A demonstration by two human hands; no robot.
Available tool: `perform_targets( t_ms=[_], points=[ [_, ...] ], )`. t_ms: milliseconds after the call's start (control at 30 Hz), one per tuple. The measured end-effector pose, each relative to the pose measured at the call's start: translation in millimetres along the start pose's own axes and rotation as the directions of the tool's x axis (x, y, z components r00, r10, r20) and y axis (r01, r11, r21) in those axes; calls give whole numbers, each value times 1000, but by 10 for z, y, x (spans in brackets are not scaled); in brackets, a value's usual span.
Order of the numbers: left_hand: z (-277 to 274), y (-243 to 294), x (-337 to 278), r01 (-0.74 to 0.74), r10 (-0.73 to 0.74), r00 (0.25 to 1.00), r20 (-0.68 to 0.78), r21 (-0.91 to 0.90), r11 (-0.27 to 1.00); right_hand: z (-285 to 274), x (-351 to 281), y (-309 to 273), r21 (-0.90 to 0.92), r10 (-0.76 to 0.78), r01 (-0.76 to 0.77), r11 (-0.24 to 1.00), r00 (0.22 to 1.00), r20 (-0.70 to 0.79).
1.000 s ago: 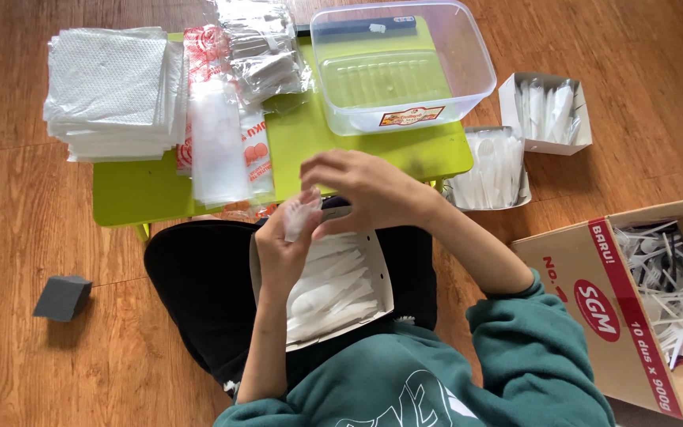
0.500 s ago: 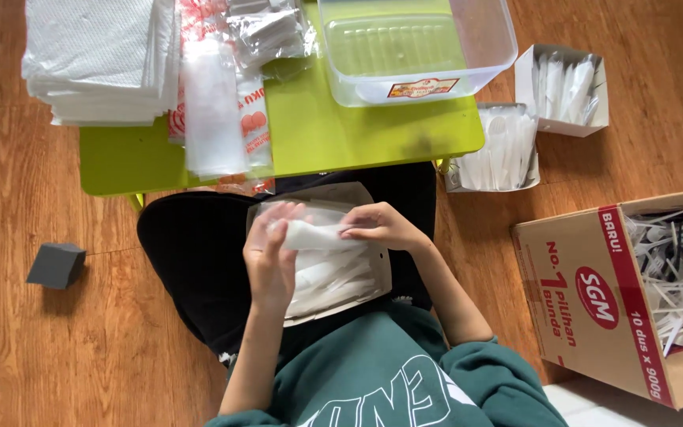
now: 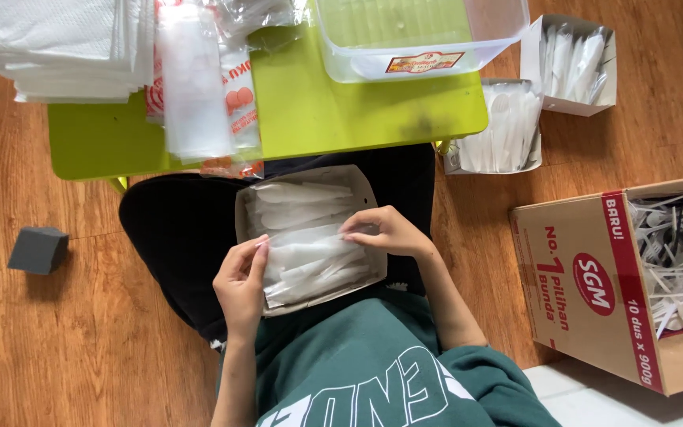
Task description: Wrapping plastic spoons in paper napkins and placing them into individual plastic bags
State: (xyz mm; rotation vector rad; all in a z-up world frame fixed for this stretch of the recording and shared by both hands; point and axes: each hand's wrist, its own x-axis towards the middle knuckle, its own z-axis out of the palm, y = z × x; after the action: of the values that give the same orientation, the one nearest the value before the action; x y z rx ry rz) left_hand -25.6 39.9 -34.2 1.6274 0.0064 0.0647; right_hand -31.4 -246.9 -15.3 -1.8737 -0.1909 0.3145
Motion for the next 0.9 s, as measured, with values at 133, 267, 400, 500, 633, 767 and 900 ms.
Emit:
perform_targets(
  t_ms=[133,267,400,500,633,767,900],
  points=[
    [12,105,46,39,-36,999,-26,145,989,-36,-9,123,75,-109,115,991,991,-78],
    [65,163,128,-48,53,998,-16,221,974,-96,24,190,-35,-188,184,982,964,-187],
    [110,253,228,-129,141,990,-27,257,958,-113,49,115,-135,-181,146,980,935,-304],
    [129,182,215,-72,85,996,-37,277,958,-70,52,134,-206,-215,155,966,926,-311],
    [157,101,194,-19,33,999,-37,316,948,-46,38,121,-456,-343,192,869,899,-274],
    [195,-10,237,-77,80,997,12,441,894,-17,-34,98,-776,-482,95,624,828,-286],
    [203,2,250,-215,209,974,85,625,750,58,-62,50,-713,-500,124,690,794,-346]
  ],
)
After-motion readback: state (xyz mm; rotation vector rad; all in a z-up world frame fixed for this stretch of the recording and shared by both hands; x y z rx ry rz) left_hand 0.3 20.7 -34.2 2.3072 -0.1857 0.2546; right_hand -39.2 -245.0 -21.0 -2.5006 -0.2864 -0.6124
